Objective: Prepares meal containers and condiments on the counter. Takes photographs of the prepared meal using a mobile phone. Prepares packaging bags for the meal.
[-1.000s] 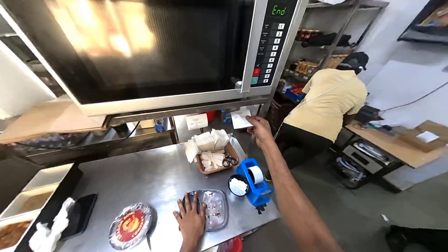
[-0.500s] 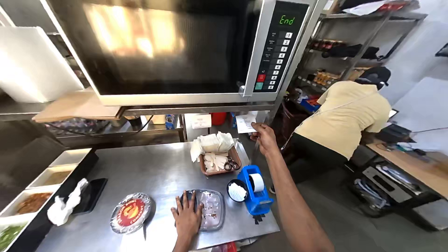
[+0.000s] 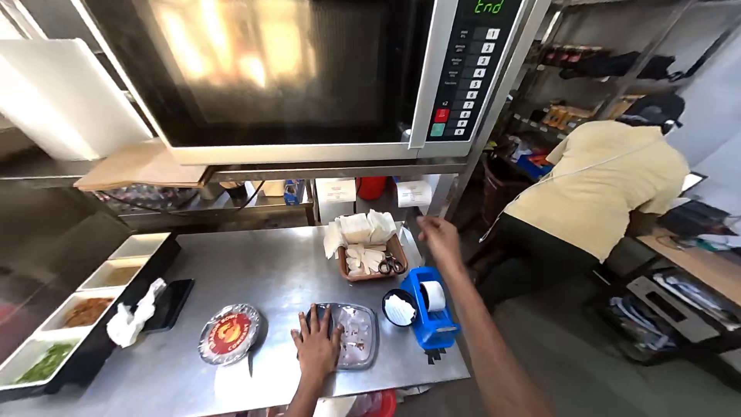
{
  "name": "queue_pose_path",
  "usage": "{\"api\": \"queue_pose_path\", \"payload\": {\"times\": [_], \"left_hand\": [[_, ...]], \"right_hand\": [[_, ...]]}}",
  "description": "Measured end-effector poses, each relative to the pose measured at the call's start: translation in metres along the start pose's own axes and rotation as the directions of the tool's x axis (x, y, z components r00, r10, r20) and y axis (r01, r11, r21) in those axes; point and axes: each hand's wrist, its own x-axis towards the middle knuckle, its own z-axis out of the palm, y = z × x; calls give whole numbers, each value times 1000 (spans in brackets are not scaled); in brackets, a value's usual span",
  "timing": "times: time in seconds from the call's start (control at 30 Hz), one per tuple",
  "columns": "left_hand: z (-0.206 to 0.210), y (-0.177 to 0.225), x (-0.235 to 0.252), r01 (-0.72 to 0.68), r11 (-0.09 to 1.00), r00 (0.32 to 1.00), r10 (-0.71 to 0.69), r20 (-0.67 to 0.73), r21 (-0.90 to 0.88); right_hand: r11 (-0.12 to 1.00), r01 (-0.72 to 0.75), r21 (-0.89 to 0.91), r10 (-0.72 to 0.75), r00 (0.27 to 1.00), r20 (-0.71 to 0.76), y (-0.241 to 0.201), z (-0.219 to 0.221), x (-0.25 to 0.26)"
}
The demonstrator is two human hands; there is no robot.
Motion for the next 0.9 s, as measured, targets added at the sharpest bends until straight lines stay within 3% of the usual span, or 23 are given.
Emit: {"api": "queue_pose_path", "payload": {"times": [0.1, 0.2, 0.27, 0.33, 0.4, 0.47, 0.57, 0.6, 0.67, 0.73, 0.77, 0.83, 0.9], "left_hand": [[-12, 12, 1, 34, 999, 999, -33, 25, -39], [-12, 17, -13, 109, 992, 990, -103, 91, -56], [-5, 18, -11, 115, 992, 991, -112, 78, -44], [-3, 19, -10, 119, 992, 988, -114, 100, -41], [-5, 17, -10, 134, 988, 986, -124, 115, -80], [-17, 9, -10, 147, 970, 988, -152, -10, -195], [-54, -8, -21, 60, 951, 977, -118, -178, -302], [-64, -6, -29, 12, 939, 983, -74, -167, -344], [-79, 19, -46, -57, 881, 997, 74, 19, -470], [-74, 65, -66, -112, 768, 905, 341, 254, -631], [-65, 92, -75, -128, 708, 810, 479, 338, -695], [-33, 144, -84, -144, 590, 660, 655, 368, -794], [2, 185, -80, -154, 529, 634, 701, 327, -835]], "right_hand": [[929, 144, -340, -86, 980, 179, 32, 62, -71], [775, 393, -495, -135, 868, 479, 116, 138, -161], [661, 447, -603, -107, 851, 514, 171, 169, -191], [592, 465, -658, -96, 852, 515, 194, 179, -201], [609, 468, -641, -62, 833, 550, 194, 176, -197], [708, 449, -545, -80, 819, 569, 182, 167, -187], [804, 437, -402, -303, 884, 356, 145, 126, -178], [802, 415, -431, -348, 909, 228, 133, 98, -172], [804, 235, -547, -309, 950, -47, 122, 32, -154], [831, -131, -541, 1, 972, -234, 136, -26, -138], [825, -313, -470, 227, 946, -232, 151, -46, -130], [784, -543, -300, 547, 833, -78, 185, -65, -115], [772, -599, -212, 620, 783, 47, 202, -66, -106]]}}
